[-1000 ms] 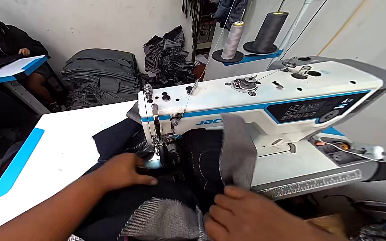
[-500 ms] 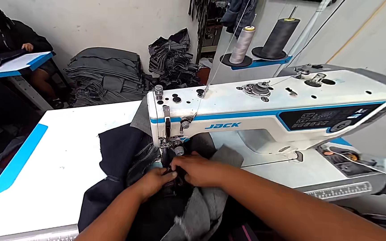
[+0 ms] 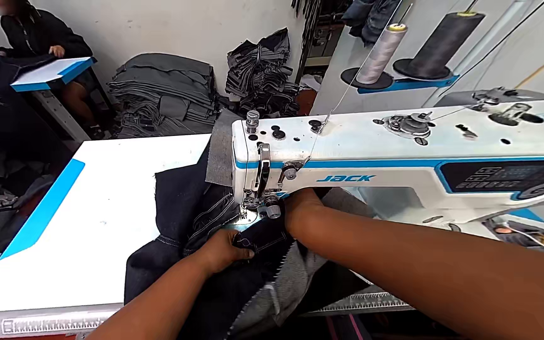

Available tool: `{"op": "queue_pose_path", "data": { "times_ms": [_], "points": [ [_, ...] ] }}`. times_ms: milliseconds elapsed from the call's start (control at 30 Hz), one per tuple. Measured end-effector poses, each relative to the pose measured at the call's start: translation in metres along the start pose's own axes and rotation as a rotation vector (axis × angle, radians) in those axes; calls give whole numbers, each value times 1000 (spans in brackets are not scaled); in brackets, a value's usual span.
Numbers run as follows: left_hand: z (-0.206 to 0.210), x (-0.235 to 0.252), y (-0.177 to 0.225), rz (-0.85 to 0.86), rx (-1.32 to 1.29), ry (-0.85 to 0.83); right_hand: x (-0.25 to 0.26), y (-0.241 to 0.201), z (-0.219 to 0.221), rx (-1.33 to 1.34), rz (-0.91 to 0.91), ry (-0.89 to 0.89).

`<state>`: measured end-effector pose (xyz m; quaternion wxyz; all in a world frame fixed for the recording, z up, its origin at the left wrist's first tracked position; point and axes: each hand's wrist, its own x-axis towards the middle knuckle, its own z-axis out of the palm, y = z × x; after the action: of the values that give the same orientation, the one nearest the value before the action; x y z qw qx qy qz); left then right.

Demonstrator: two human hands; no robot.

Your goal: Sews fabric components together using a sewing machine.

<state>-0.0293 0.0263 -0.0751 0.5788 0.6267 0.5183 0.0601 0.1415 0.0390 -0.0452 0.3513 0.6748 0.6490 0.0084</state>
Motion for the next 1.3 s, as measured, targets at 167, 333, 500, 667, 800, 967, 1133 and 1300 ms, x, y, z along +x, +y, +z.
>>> {"op": "queue_pose_path", "data": {
  "times_ms": [167, 333, 500, 667, 800, 967, 1133, 1300],
  "points": [
    [-2, 19, 27, 1, 458, -64, -5, 20, 9, 317, -640, 242],
    [-1, 28, 32, 31, 512, -13, 4, 37, -1, 283, -413, -56],
    [5, 31, 37, 38, 607, 53, -12, 9, 3, 187, -188, 191],
    [-7, 35, 33, 12, 667, 78, -26, -11, 78, 750, -738, 423],
    [-57, 35, 42, -48, 796, -254, -29, -10, 78, 751, -711, 154],
    [-74, 27, 82, -336, 1161, -296, -25, -6, 62, 724, -681, 80],
    [29, -18, 52, 139, 1129, 347, -22, -7, 58, 725, -634, 115],
    [33, -3, -26, 110, 810, 324, -20, -11, 68, 698, -629, 167]
  ]
}}
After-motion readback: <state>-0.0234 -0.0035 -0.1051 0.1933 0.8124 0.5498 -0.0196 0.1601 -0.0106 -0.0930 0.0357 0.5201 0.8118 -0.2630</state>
